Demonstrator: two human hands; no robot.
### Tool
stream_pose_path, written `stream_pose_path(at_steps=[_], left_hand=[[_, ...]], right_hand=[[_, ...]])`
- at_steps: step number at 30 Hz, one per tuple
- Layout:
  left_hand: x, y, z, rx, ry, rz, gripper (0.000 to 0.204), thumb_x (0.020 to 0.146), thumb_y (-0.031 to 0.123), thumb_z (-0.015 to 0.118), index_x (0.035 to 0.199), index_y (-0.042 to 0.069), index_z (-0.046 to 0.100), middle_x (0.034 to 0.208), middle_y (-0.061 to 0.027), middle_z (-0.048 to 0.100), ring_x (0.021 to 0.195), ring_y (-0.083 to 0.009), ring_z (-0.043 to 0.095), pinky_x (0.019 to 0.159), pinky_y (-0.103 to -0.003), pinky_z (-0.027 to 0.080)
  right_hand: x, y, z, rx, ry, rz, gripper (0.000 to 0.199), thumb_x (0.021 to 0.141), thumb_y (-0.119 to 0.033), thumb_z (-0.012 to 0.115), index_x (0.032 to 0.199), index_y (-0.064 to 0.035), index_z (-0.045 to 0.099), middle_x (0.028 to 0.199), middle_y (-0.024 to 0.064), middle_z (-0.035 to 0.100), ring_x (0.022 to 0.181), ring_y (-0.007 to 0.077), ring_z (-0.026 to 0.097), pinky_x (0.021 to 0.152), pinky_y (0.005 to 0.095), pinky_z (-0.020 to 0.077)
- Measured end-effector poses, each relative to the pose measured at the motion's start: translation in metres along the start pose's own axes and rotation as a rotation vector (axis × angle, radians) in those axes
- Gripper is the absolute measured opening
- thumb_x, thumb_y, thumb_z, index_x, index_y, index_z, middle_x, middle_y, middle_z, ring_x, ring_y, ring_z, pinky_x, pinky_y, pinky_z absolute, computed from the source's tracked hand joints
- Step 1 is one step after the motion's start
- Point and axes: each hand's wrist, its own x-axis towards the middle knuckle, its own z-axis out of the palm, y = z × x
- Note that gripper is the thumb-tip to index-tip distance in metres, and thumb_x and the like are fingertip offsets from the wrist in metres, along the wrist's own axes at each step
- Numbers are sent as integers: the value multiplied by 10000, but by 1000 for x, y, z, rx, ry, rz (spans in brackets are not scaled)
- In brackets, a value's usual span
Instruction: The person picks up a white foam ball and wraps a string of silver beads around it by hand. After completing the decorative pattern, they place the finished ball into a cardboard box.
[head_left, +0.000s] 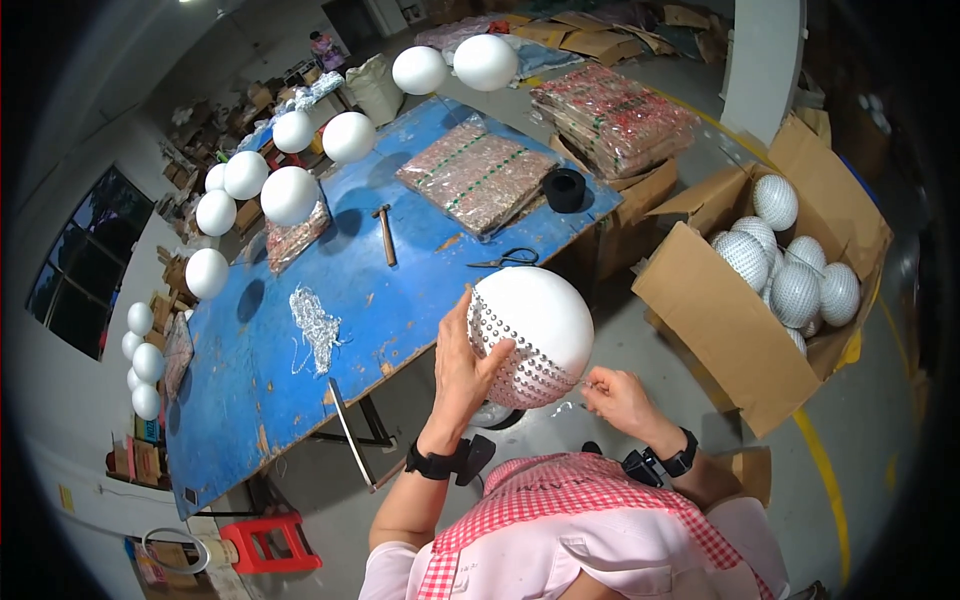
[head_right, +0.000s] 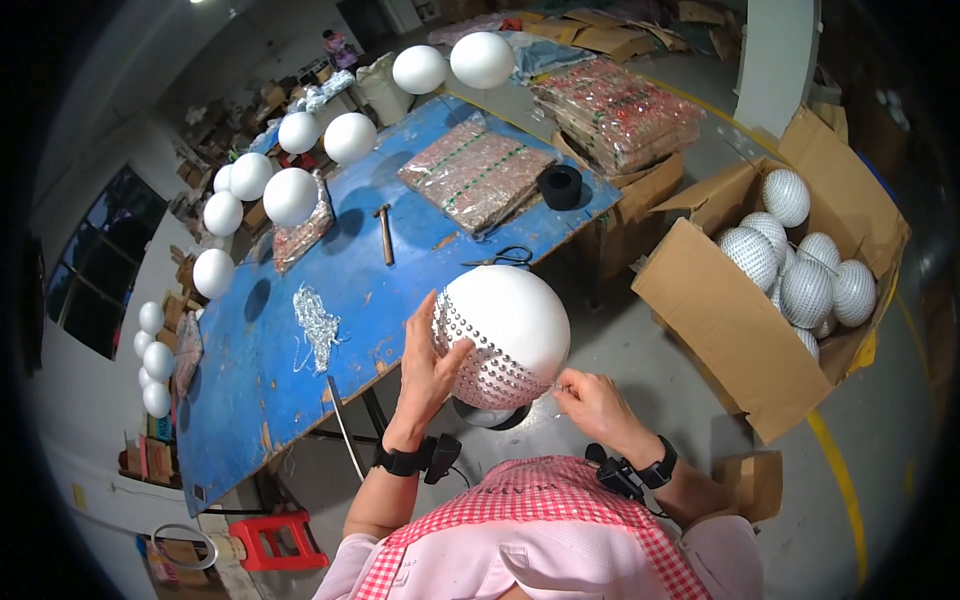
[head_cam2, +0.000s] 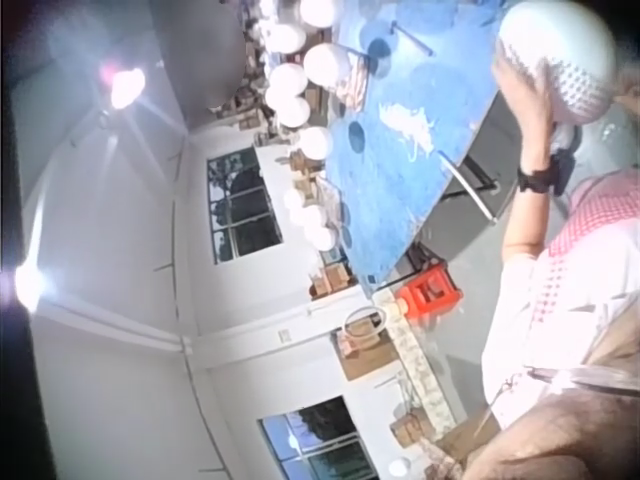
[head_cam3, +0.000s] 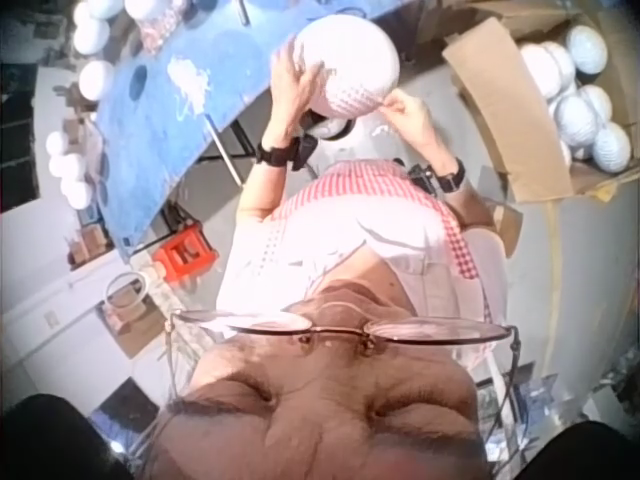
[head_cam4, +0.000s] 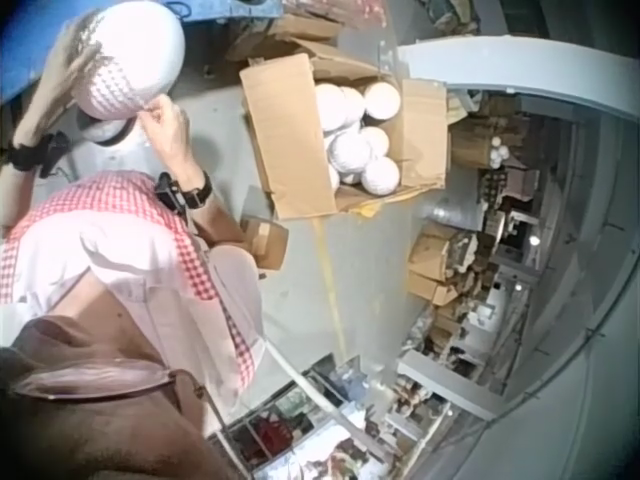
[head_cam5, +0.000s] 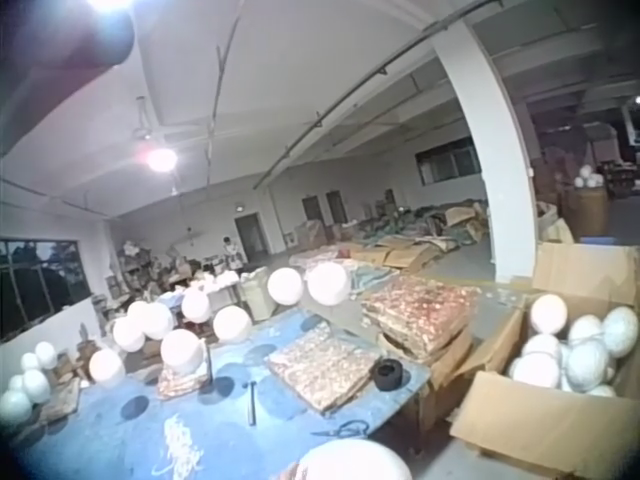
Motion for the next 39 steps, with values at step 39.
stream_pose_path(at_steps=[39], left_hand=[[-17, 12, 20, 97, 14, 107, 637, 845, 271, 685, 1369, 38, 406, 1347, -257, 422, 1255, -409, 405, 1032, -480, 316]], right_hand=[[1, -28, -6, 343, -35, -52, 202, 887, -177, 645, 1007, -15, 633, 748, 40, 650, 612, 83, 595, 518, 225, 454]])
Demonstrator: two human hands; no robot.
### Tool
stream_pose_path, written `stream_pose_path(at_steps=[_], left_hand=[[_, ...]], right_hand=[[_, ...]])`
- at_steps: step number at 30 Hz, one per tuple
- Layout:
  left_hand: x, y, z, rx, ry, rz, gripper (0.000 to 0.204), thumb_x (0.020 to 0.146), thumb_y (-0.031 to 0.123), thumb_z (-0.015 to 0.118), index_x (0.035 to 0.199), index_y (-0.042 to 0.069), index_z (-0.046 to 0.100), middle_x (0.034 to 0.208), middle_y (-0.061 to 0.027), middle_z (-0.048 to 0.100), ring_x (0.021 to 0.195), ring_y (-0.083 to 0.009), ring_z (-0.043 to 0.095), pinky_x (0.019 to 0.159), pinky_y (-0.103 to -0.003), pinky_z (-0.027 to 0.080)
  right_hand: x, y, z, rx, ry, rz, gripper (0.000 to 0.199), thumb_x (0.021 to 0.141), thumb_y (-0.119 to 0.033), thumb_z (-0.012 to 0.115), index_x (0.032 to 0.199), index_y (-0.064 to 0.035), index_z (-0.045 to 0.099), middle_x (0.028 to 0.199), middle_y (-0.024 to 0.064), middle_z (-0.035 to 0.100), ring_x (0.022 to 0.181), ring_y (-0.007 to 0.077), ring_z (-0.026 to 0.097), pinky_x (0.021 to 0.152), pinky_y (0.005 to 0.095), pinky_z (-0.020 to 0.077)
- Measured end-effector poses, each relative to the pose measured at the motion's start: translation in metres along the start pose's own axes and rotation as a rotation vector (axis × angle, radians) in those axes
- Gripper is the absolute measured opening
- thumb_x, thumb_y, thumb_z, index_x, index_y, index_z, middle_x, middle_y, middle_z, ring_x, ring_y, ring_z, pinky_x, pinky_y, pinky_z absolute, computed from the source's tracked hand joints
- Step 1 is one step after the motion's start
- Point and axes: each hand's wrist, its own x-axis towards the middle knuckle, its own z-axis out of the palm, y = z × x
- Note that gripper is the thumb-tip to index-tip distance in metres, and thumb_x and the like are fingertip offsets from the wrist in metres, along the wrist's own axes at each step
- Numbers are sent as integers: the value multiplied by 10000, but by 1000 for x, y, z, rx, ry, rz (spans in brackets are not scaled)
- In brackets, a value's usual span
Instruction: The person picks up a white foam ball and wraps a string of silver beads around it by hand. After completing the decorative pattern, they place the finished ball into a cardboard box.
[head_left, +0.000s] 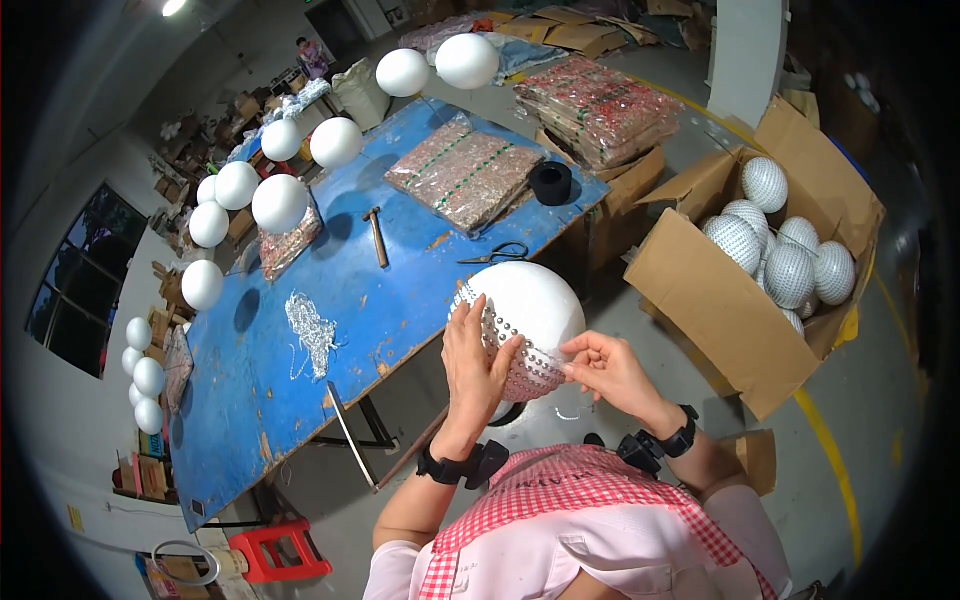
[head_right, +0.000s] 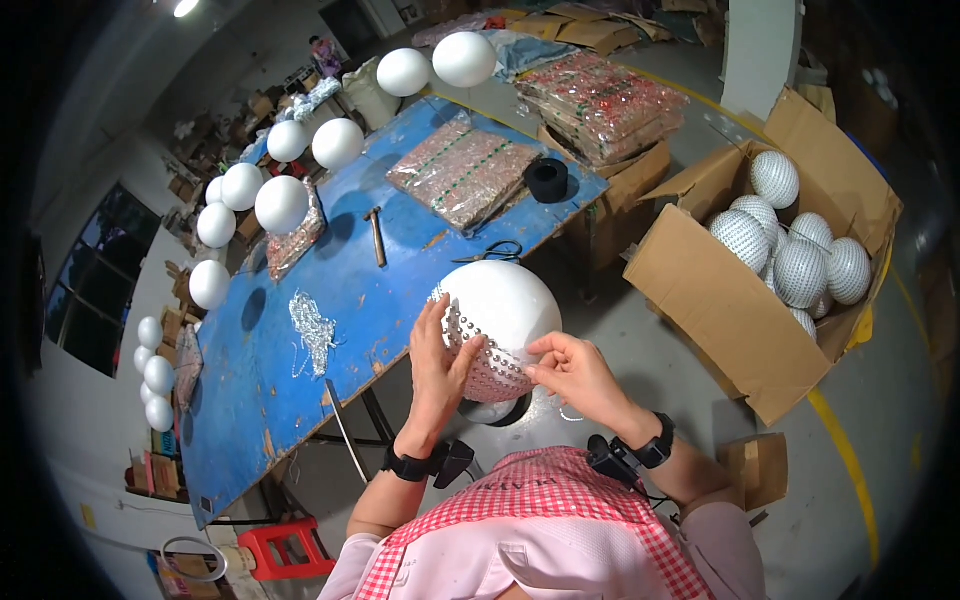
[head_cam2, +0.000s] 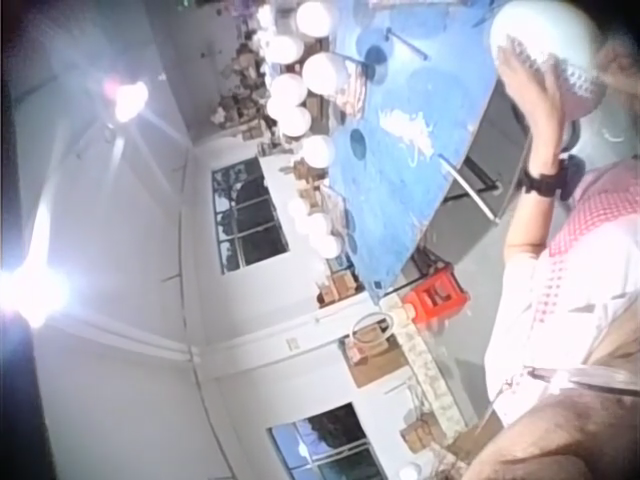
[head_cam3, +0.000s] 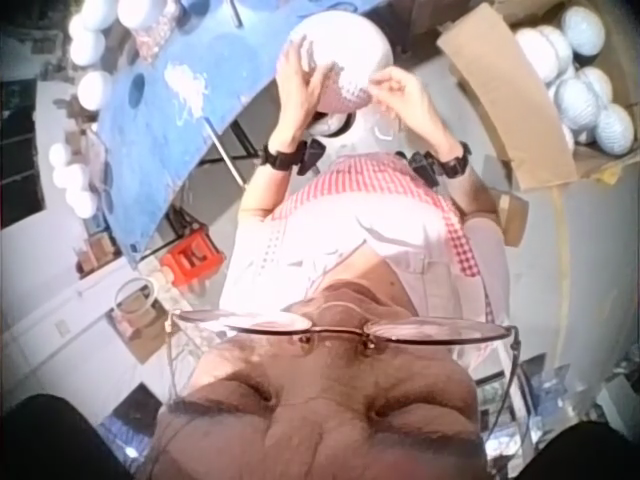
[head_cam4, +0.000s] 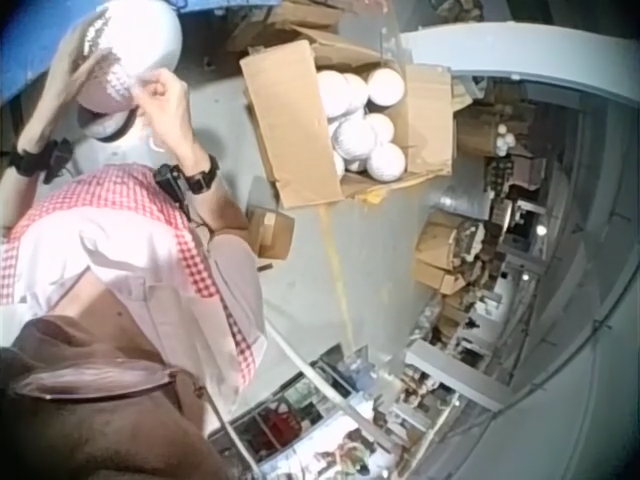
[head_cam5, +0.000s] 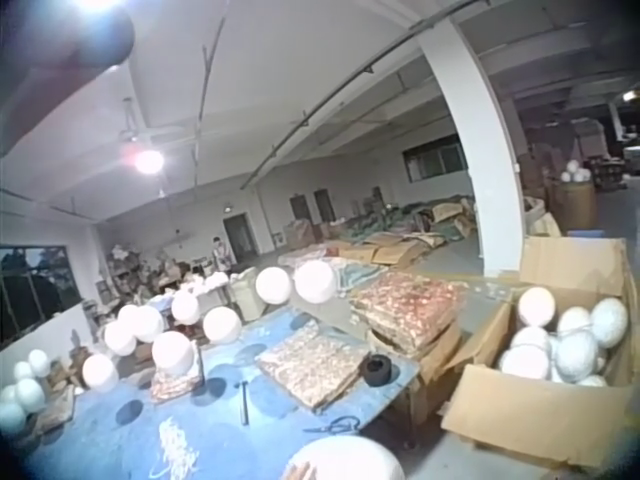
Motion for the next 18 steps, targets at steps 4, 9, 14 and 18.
stream_pose_path(at_steps=[4, 9, 14, 18], left_hand=[[-3, 1, 1, 69, 1, 4, 648, 842, 295, 687, 1364, 30, 409, 1343, -259, 409, 1236, -413, 411, 1022, -476, 319], [2, -5, 3, -16, -7, -41, 638, 844, 289, 684, 1359, 28, 412, 1352, -286, 418, 1281, -427, 383, 1048, -489, 294], [3, -5, 2, -80, -27, -93, 575, 856, 267, 670, 1324, 26, 440, 1377, -294, 399, 1315, -448, 341, 1070, -490, 278], [3, -8, 4, -12, -1, -26, 512, 870, 258, 651, 1283, 18, 467, 1381, -305, 381, 1310, -466, 333, 1056, -481, 317]], right_hand=[[-3, -10, 9, -408, 149, -283, 178, 824, -97, 664, 995, -47, 669, 712, 61, 633, 597, 125, 608, 519, 261, 461], [-4, -8, 11, -850, 299, -795, 279, 734, -42, 676, 1007, -96, 694, 665, 51, 559, 577, 194, 573, 501, 312, 443], [-3, -2, 13, -1052, 303, -810, 329, 730, -63, 666, 1053, -119, 687, 669, 30, 491, 601, 193, 558, 514, 325, 465], [-3, 1, 17, -1023, 262, -747, 327, 753, -49, 645, 1074, -105, 678, 702, 49, 525, 638, 217, 586, 537, 348, 481]])
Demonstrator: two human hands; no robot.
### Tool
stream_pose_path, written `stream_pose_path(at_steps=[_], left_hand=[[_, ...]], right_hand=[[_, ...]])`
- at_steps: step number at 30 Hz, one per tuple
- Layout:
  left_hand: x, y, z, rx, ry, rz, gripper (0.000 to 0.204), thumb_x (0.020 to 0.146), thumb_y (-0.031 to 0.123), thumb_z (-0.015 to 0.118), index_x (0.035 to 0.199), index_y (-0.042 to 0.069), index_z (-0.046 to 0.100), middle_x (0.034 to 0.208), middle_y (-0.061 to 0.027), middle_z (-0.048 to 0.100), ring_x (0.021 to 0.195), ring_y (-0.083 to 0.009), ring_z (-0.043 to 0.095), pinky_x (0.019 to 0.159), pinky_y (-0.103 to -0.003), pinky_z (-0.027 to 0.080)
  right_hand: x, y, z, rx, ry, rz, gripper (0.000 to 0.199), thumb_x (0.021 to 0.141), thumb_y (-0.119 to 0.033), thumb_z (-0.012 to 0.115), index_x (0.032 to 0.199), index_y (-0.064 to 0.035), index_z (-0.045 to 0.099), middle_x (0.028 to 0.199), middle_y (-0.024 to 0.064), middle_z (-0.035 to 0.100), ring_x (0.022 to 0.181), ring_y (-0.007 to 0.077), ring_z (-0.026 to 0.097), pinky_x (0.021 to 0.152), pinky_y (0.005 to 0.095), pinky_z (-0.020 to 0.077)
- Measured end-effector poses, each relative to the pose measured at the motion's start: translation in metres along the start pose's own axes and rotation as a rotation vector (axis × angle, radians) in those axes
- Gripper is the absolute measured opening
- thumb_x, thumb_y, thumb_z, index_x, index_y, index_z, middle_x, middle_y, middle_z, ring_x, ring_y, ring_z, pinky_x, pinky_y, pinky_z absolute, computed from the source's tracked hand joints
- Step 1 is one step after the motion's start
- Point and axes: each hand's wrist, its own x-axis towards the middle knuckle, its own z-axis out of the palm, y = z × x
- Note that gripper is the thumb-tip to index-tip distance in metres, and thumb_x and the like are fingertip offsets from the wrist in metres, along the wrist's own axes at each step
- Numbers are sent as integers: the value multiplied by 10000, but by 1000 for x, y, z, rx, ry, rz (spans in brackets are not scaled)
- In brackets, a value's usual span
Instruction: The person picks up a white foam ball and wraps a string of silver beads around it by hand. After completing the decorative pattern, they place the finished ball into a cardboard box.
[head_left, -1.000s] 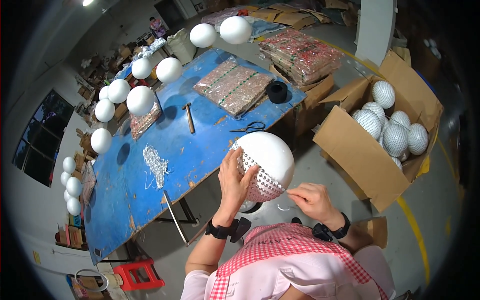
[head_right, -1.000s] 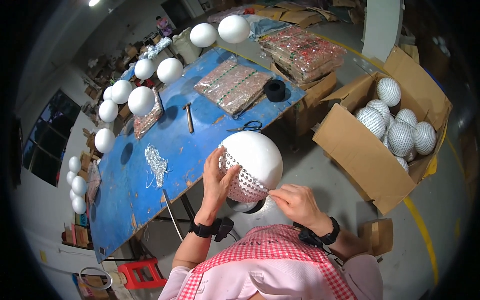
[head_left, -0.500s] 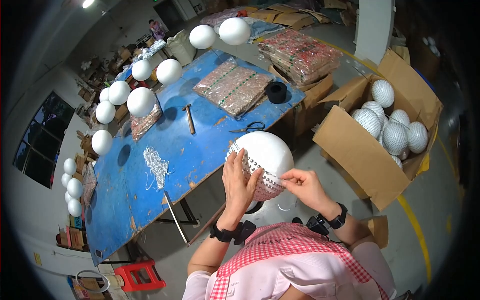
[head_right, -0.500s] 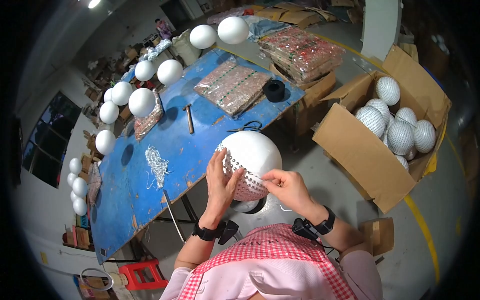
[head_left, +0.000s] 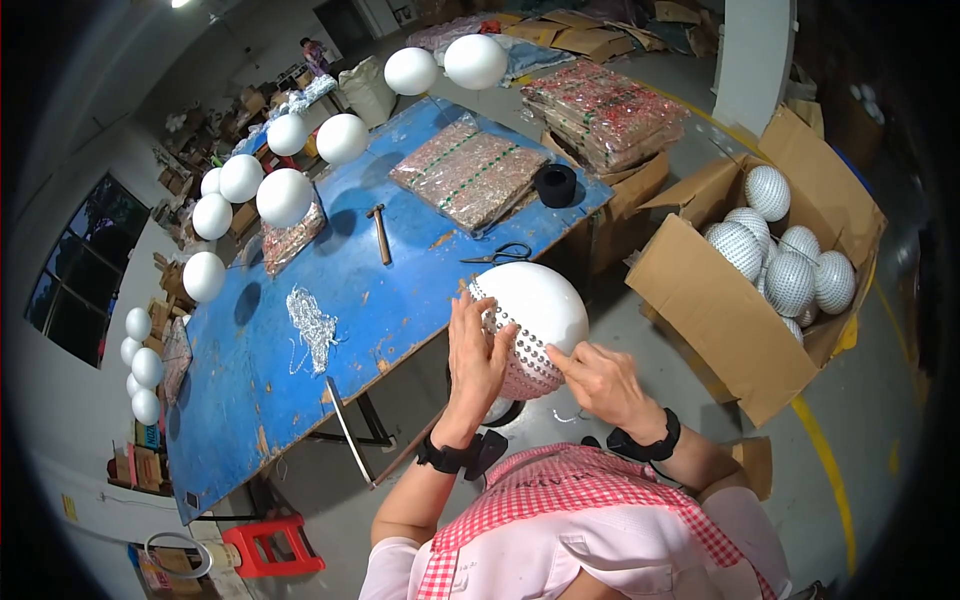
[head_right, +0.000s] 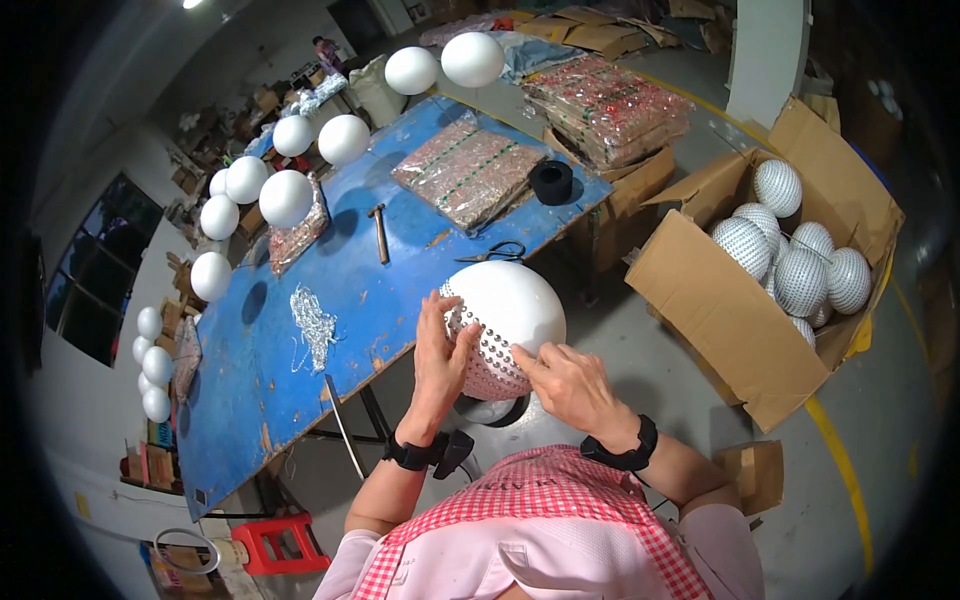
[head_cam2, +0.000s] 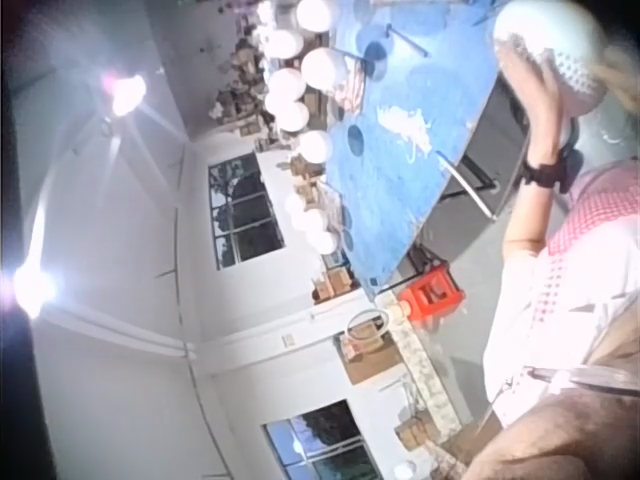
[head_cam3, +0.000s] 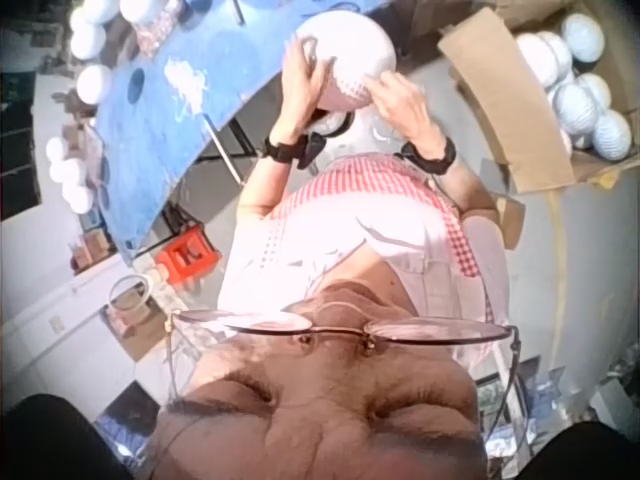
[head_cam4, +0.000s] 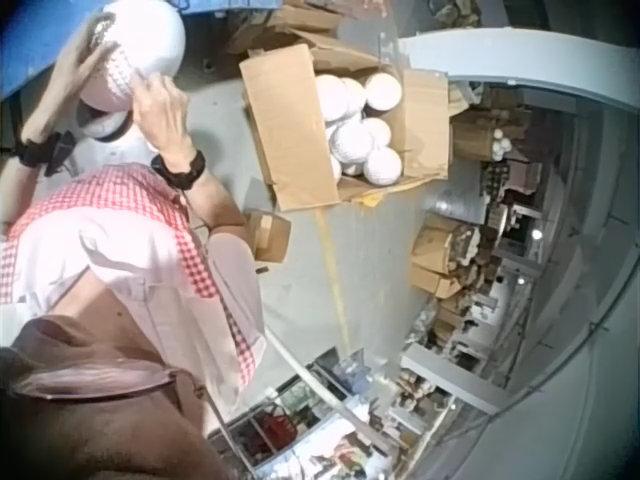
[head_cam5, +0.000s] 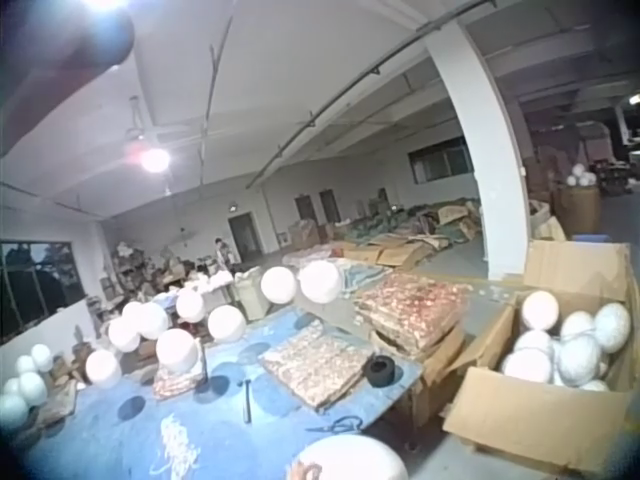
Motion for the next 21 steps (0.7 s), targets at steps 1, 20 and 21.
stream_pose_path(at_steps=[1, 20, 21], left_hand=[[1, 2, -1, -1, 0, 0, 512, 870, 258, 651, 1283, 18, 467, 1381, -305, 381, 1310, -466, 333, 1056, -481, 317], [3, 14, -11, -118, -13, -12, 643, 773, 231, 753, 1308, 20, 465, 1243, -229, 483, 1138, -403, 479, 935, -445, 418], [2, 17, -11, -89, -27, 4, 640, 772, 236, 753, 1304, 22, 470, 1251, -224, 476, 1142, -398, 477, 929, -442, 420]], right_hand=[[-1, 0, 0, 63, -14, 24, 317, 761, -48, 641, 1072, -97, 678, 709, 58, 533, 646, 228, 593, 545, 358, 485], [-19, 5, 1, 286, -11, 335, 144, 822, -44, 614, 964, -20, 608, 779, 121, 633, 659, 308, 625, 552, 364, 486], [-17, 4, 1, 500, -13, 471, 147, 816, -38, 622, 961, -18, 620, 737, 120, 626, 647, 297, 621, 549, 354, 482]])
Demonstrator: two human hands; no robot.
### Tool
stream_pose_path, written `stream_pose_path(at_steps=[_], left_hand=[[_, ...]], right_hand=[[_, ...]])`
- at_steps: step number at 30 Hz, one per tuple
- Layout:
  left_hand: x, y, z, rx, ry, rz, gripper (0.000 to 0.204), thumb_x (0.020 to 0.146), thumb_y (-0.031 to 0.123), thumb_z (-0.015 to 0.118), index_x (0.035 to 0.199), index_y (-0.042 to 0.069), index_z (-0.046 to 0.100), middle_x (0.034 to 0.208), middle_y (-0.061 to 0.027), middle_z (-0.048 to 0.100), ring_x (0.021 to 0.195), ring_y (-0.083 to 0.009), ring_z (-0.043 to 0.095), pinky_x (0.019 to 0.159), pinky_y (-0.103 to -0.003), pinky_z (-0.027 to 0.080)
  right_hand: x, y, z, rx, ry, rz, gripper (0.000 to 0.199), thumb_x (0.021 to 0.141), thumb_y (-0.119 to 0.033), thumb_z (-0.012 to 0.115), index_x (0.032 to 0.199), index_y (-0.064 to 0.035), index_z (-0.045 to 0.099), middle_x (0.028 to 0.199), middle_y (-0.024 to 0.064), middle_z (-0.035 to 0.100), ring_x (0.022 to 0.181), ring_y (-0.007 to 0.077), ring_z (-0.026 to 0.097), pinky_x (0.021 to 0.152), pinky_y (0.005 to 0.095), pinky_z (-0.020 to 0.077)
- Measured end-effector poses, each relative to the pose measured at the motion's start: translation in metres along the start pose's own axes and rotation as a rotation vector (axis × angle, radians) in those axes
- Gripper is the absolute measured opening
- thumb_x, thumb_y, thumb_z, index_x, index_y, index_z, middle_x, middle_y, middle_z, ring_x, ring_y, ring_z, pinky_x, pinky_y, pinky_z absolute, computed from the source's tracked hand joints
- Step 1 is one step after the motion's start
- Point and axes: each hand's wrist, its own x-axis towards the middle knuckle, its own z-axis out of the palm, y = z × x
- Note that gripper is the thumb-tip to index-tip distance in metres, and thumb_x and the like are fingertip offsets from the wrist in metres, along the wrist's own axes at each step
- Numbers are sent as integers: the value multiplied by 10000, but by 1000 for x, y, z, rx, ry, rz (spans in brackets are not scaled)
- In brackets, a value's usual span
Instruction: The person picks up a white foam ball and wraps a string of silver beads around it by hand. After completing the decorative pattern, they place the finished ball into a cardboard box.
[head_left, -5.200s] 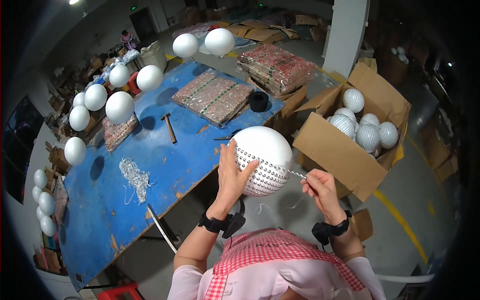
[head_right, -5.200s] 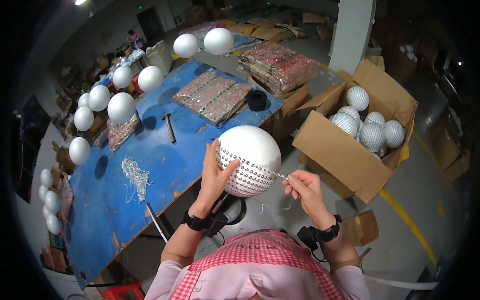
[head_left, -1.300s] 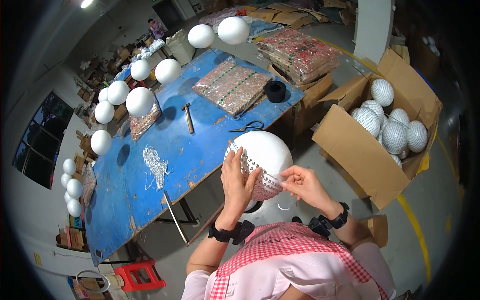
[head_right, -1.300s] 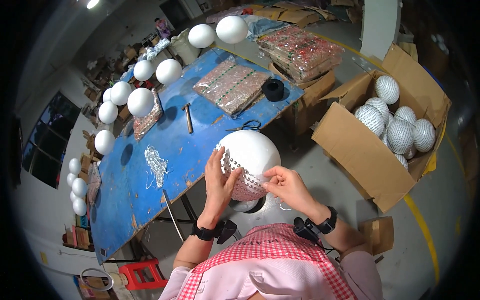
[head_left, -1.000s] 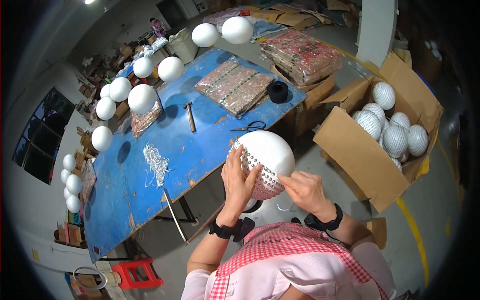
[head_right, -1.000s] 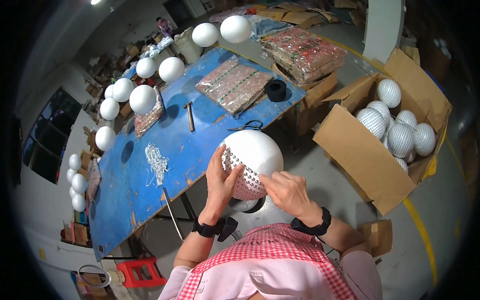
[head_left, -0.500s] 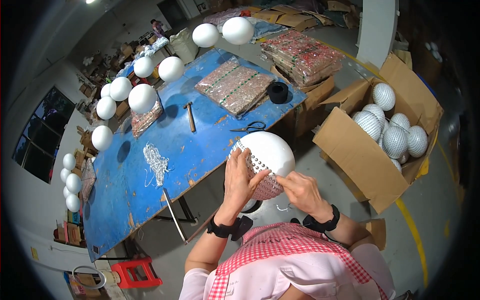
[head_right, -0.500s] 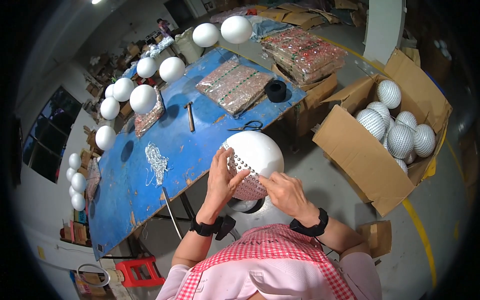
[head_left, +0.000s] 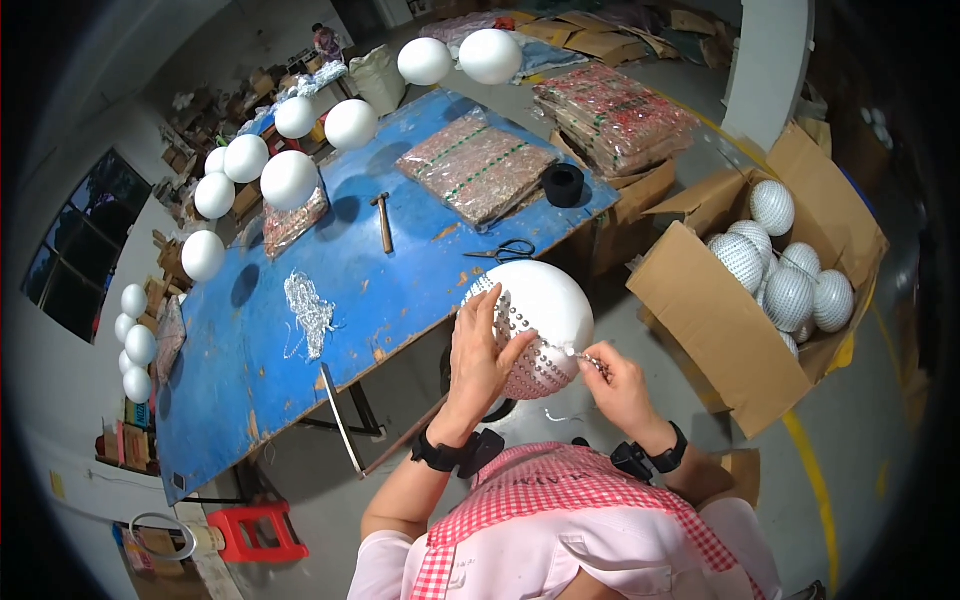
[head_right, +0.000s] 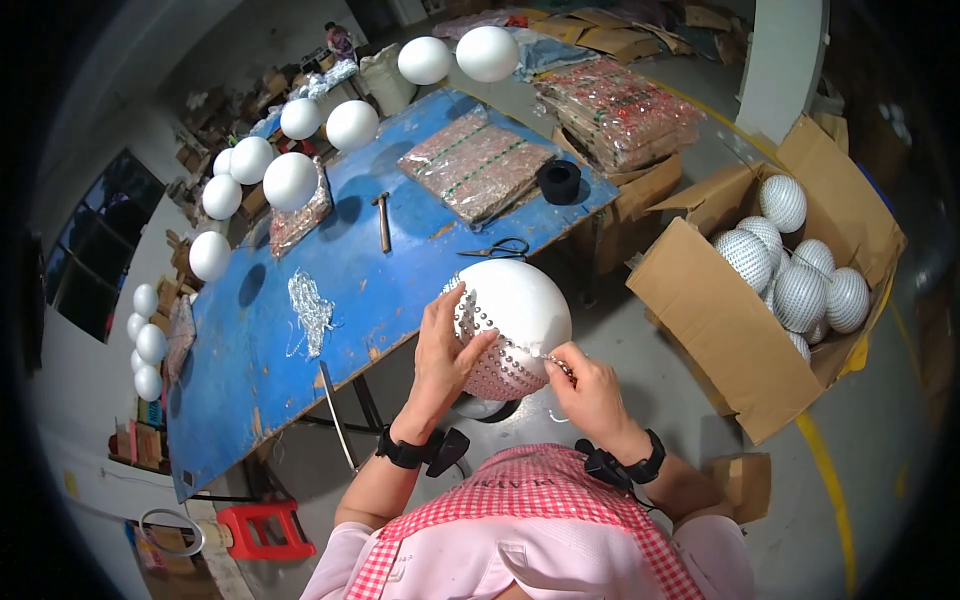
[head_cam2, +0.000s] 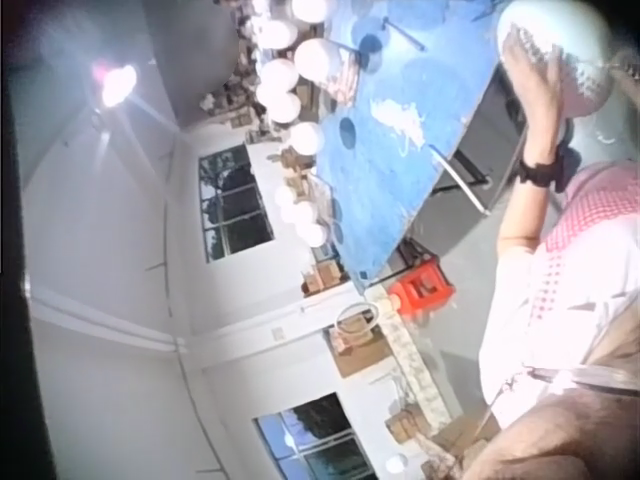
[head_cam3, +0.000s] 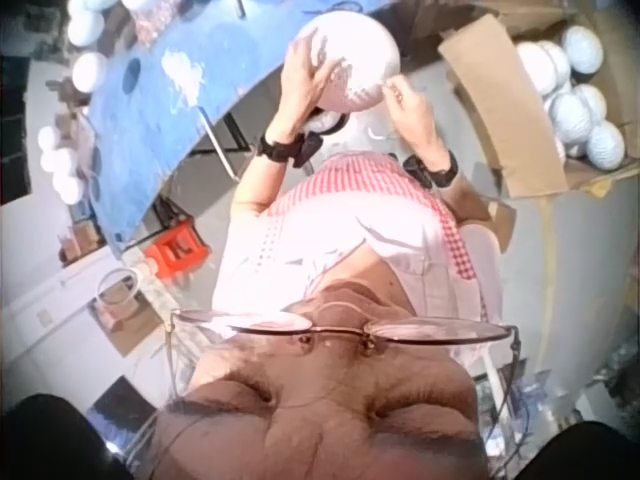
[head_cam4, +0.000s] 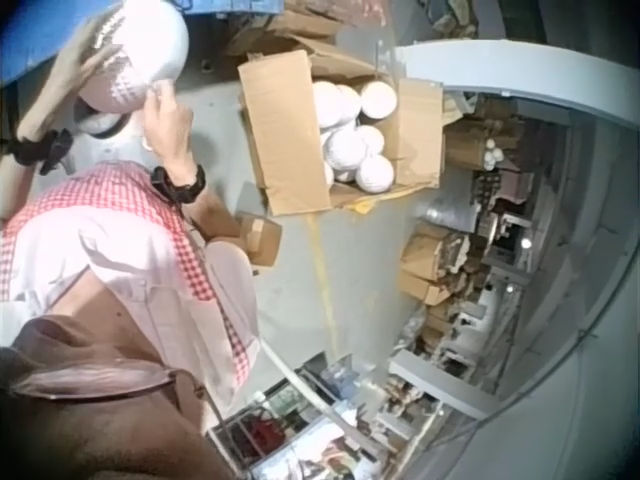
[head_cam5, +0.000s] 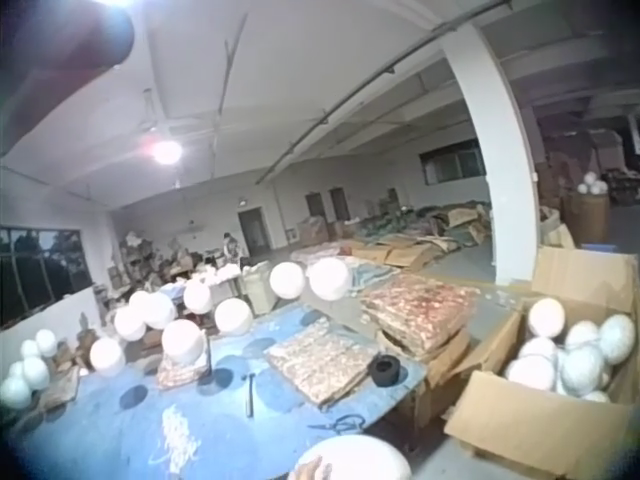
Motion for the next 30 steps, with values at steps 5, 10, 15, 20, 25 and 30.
stream_pose_path(at_steps=[5, 10, 15, 20, 25, 30], left_hand=[[-2, -10, 4, 113, 36, 70, 659, 765, 257, 756, 1307, 24, 464, 1238, -218, 487, 1123, -395, 489, 928, -450, 415], [3, -11, 4, 15, 51, 18, 638, 763, 256, 757, 1285, 19, 477, 1211, -231, 521, 1121, -415, 499, 959, -460, 397], [0, -20, 7, 153, 24, 70, 639, 782, 266, 739, 1293, 4, 460, 1250, -286, 525, 1248, -467, 418, 1015, -473, 368], [1, -15, 8, 75, -46, 18, 679, 801, 317, 724, 1339, 22, 432, 1386, -333, 354, 1331, -477, 295, 1072, -480, 312], [0, -15, 8, 149, -110, 17, 737, 778, 368, 743, 1359, 47, 421, 1459, -342, 235, 1358, -475, 254, 1067, -457, 334], [3, -10, 4, 119, 11, 27, 733, 750, 349, 771, 1332, 44, 446, 1263, -281, 460, 1214, -424, 442, 984, -442, 414]], right_hand=[[8, -24, -7, 161, 16, -74, 151, 790, -19, 647, 940, -22, 664, 700, 101, 620, 615, 261, 608, 542, 316, 470], [8, -17, -7, -251, 29, -418, 208, 743, -24, 665, 943, -70, 698, 736, 60, 610, 641, 243, 602, 547, 340, 471], [8, -15, 1, -336, 14, -407, 234, 750, -33, 656, 974, -82, 696, 715, 67, 596, 649, 246, 607, 546, 360, 469], [4, -8, 6, -171, -25, -280, 218, 789, -29, 634, 999, -62, 686, 741, 100, 610, 622, 275, 613, 543, 356, 475], [1, -6, 9, -93, 7, -232, 244, 791, -19, 630, 1025, -64, 681, 734, 106, 594, 605, 283, 603, 523, 356, 471], [-5, -6, 10, -448, 2, -382, 330, 753, 2, 644, 1072, -79, 668, 696, 93, 561, 595, 265, 589, 514, 363, 462]])
